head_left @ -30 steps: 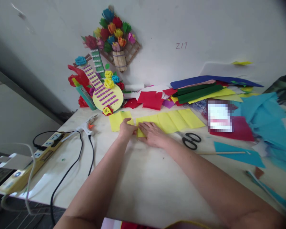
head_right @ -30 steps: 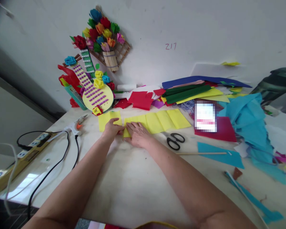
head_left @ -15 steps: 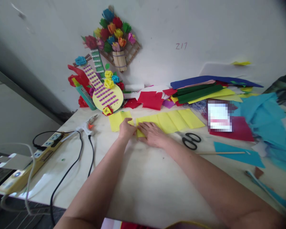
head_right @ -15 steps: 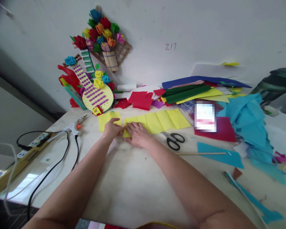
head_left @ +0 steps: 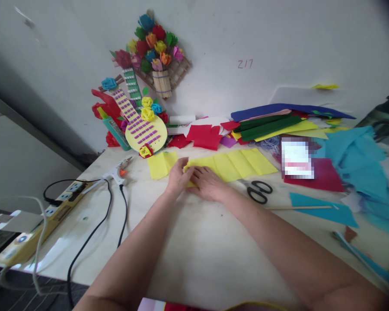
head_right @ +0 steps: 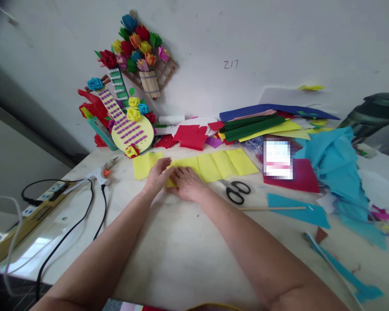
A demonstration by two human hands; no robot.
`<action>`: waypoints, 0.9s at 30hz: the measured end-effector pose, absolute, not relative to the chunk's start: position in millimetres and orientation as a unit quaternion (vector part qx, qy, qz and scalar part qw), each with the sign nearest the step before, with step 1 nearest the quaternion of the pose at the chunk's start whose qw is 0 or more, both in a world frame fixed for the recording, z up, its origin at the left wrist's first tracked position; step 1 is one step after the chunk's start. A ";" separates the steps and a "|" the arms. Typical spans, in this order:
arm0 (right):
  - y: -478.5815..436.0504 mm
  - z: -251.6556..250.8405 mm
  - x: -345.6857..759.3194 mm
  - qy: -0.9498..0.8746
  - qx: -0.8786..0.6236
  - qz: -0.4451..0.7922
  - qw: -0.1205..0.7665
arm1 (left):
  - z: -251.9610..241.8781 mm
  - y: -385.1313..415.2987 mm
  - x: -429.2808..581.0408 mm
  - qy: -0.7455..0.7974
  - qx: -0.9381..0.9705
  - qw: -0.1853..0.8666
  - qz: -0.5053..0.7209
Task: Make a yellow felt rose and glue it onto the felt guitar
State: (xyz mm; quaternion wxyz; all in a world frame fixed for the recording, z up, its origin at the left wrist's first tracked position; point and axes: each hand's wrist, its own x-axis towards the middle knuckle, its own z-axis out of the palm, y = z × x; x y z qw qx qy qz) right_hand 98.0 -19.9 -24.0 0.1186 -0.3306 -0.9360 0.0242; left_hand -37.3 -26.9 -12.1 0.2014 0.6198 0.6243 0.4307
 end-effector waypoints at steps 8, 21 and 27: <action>-18.1 -29.3 93.2 -0.933 -0.334 0.012 0.135 | -22.2 -30.9 -21.3 0.575 0.739 0.196 0.292; -11.7 -28.6 100.9 -0.945 -0.297 0.047 0.130 | -19.8 -29.5 -20.2 0.578 0.765 0.190 0.212; -4.1 -22.5 108.2 -0.913 -0.345 0.117 0.183 | -25.4 -25.5 -21.9 0.574 0.769 0.173 0.221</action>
